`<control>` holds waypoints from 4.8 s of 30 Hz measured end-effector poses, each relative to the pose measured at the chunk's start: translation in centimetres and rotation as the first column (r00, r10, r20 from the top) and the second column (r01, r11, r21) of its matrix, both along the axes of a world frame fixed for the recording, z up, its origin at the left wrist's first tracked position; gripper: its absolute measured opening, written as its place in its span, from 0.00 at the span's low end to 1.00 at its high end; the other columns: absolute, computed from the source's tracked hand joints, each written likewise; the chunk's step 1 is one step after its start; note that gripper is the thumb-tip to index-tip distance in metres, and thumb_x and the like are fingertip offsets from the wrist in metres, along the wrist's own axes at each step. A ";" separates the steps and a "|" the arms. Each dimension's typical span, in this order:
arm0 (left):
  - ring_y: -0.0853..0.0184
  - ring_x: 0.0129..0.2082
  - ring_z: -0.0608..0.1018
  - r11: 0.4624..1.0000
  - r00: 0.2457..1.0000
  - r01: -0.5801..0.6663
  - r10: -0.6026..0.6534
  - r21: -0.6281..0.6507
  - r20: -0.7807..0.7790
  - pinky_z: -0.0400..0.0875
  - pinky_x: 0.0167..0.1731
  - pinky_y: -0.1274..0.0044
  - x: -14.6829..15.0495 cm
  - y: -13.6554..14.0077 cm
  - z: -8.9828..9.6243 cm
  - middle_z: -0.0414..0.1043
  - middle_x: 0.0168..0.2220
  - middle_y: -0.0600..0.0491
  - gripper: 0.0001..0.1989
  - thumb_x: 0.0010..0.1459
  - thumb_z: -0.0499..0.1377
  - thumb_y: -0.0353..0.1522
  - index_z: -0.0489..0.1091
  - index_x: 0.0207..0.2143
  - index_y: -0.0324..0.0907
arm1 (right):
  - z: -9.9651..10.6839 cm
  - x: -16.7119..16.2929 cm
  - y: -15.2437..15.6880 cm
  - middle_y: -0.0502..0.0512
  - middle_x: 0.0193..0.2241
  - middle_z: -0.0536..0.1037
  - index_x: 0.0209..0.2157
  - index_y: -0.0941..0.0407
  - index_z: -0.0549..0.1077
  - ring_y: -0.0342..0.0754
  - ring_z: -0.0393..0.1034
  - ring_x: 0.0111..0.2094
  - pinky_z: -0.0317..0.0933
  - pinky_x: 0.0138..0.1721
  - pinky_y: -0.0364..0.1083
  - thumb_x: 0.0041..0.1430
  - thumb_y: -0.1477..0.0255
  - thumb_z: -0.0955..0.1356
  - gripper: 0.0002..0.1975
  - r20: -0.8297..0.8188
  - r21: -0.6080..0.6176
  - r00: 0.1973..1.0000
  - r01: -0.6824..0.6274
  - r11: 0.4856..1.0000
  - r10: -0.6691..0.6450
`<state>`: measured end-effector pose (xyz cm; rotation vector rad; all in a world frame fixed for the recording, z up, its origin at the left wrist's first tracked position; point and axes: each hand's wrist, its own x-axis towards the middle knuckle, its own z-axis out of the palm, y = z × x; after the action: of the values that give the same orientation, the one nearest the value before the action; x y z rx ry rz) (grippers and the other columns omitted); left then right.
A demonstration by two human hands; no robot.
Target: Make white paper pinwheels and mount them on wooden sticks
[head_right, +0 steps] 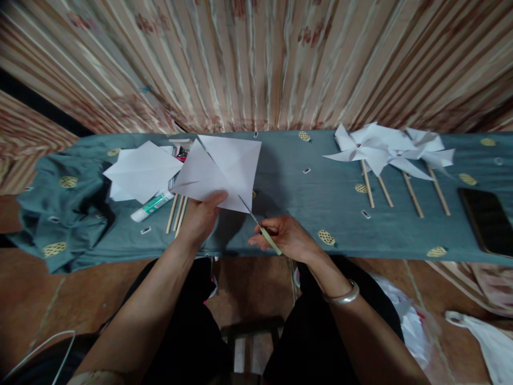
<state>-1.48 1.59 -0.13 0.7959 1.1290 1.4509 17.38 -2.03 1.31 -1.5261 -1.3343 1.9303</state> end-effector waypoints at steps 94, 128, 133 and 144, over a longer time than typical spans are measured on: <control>0.61 0.39 0.77 0.977 0.987 0.143 -0.152 -0.161 -0.046 0.71 0.48 0.66 0.7 -1.5 -0.1 0.77 0.38 0.49 0.20 0.38 0.68 0.31 0.72 0.37 0.40 | -1.0 -0.2 0.1 0.49 0.21 0.76 0.30 0.57 0.81 0.43 0.68 0.24 0.62 0.25 0.41 0.36 0.54 0.80 0.24 -0.061 0.141 0.998 0.041 0.989 -0.033; 0.61 0.39 0.80 0.998 0.970 0.010 0.005 -0.058 0.241 0.71 0.43 0.73 -0.7 0.2 1.0 0.80 0.34 0.54 0.22 0.38 0.69 0.31 0.75 0.40 0.42 | 0.2 1.1 0.0 0.51 0.24 0.76 0.32 0.58 0.76 0.42 0.67 0.26 0.58 0.28 0.41 0.41 0.46 0.76 0.29 -0.035 0.061 0.960 -0.274 0.960 0.276; 0.60 0.37 0.81 0.996 0.968 0.001 0.022 -0.092 0.251 0.73 0.42 0.71 -2.3 0.6 1.3 0.78 0.29 0.55 0.21 0.36 0.69 0.30 0.75 0.38 0.42 | 0.8 3.7 0.5 0.49 0.25 0.75 0.32 0.57 0.75 0.41 0.65 0.25 0.58 0.27 0.42 0.45 0.46 0.74 0.28 -0.009 0.081 0.970 -0.241 0.967 0.243; 0.62 0.32 0.78 0.972 0.984 0.105 -0.070 -0.212 0.163 0.71 0.38 0.72 -1.5 -0.7 0.8 0.79 0.28 0.56 0.15 0.31 0.67 0.28 0.75 0.28 0.41 | -0.2 4.9 2.9 0.49 0.26 0.76 0.37 0.54 0.77 0.44 0.66 0.27 0.58 0.28 0.43 0.41 0.49 0.77 0.27 -0.062 0.470 0.911 0.388 0.793 -0.408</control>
<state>-2.98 0.88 0.68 0.5616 1.0993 1.2657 22.25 0.86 1.14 -1.4508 -1.2520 1.2048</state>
